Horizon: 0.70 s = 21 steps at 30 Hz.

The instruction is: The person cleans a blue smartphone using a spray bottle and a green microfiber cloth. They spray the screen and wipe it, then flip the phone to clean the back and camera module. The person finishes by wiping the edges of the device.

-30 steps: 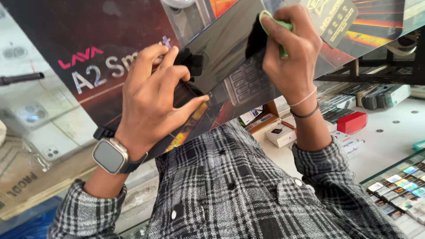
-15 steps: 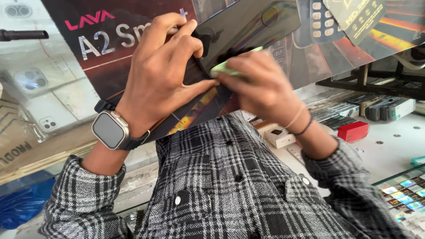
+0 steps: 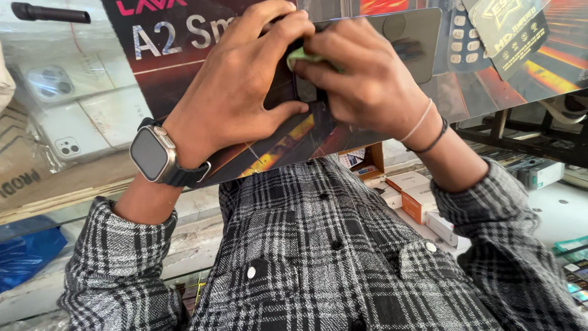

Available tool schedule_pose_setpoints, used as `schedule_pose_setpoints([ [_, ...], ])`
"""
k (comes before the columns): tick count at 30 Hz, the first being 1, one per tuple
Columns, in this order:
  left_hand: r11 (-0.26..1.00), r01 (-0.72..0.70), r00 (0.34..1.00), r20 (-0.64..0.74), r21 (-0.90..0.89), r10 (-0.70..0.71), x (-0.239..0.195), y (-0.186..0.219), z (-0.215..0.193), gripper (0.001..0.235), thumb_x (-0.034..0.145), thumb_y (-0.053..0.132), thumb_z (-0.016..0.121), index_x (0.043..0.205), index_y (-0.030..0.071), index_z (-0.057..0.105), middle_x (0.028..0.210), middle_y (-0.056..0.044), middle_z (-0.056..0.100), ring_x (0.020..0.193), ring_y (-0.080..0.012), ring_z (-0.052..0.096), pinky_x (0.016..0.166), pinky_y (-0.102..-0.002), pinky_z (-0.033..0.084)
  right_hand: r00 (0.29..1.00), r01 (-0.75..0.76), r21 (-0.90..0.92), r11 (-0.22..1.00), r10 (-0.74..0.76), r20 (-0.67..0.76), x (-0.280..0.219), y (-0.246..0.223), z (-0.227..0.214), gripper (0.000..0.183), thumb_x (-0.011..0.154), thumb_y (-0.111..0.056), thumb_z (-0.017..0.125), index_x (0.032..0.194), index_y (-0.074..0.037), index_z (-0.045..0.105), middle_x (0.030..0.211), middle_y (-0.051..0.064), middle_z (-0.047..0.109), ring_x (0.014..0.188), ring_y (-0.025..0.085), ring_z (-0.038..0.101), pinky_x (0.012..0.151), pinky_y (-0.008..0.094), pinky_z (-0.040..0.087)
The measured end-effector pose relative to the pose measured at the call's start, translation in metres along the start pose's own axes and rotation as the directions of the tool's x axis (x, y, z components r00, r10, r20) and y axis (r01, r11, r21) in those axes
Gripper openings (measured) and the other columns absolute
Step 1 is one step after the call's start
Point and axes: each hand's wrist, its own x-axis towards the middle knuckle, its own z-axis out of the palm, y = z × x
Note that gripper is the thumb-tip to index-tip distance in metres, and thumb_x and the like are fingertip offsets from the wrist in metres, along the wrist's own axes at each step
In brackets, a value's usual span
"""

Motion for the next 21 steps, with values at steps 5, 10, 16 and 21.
schedule_pose_setpoints([
  [5,0.998,0.020,1.000,0.014,0.060,-0.021,-0.001,0.000,0.000,0.091,0.078,0.020,0.098,0.147,0.004,0.040,0.146,-0.018,0.045,0.125,-0.0380,0.055,0.108,-0.048,0.045,0.997,-0.074,0.059,0.996,0.073,0.024,-0.009,-0.009,0.003,0.034,0.085,-0.003,0.078,0.119,-0.001,0.073,0.118,0.009,0.060,0.104,0.027,0.060,0.089,0.041,0.050],
  [10,0.994,-0.025,0.999,0.030,0.106,0.022,0.001,-0.001,-0.001,0.119,0.068,0.031,0.098,0.159,0.002,0.027,0.152,-0.023,0.042,0.124,-0.0389,0.056,0.107,-0.054,0.040,0.997,-0.038,0.102,0.994,0.030,0.074,-0.014,-0.022,-0.005,0.046,0.068,-0.012,0.076,0.111,0.004,0.073,0.115,0.013,0.060,0.103,0.031,0.062,0.086,0.045,0.051],
  [16,0.998,0.061,0.998,-0.003,-0.012,-0.061,0.000,-0.003,0.004,0.113,0.072,0.027,0.099,0.154,0.002,0.027,0.144,-0.021,0.056,0.131,-0.0410,0.053,0.110,-0.050,0.041,0.992,-0.095,-0.052,0.994,0.090,-0.088,0.009,0.000,0.003,0.040,0.076,0.005,0.071,0.116,0.000,0.074,0.122,0.012,0.059,0.106,0.034,0.058,0.094,0.045,0.049],
  [21,0.999,0.047,0.998,-0.037,0.010,-0.047,0.002,-0.005,0.006,0.114,0.071,0.028,0.099,0.153,0.001,0.024,0.145,-0.019,0.057,0.136,-0.0381,0.052,0.111,-0.048,0.040,0.987,-0.161,-0.016,0.987,0.161,-0.029,-0.001,-0.012,0.004,0.040,0.082,0.004,0.072,0.121,0.001,0.075,0.123,0.013,0.060,0.105,0.031,0.058,0.092,0.044,0.048],
])
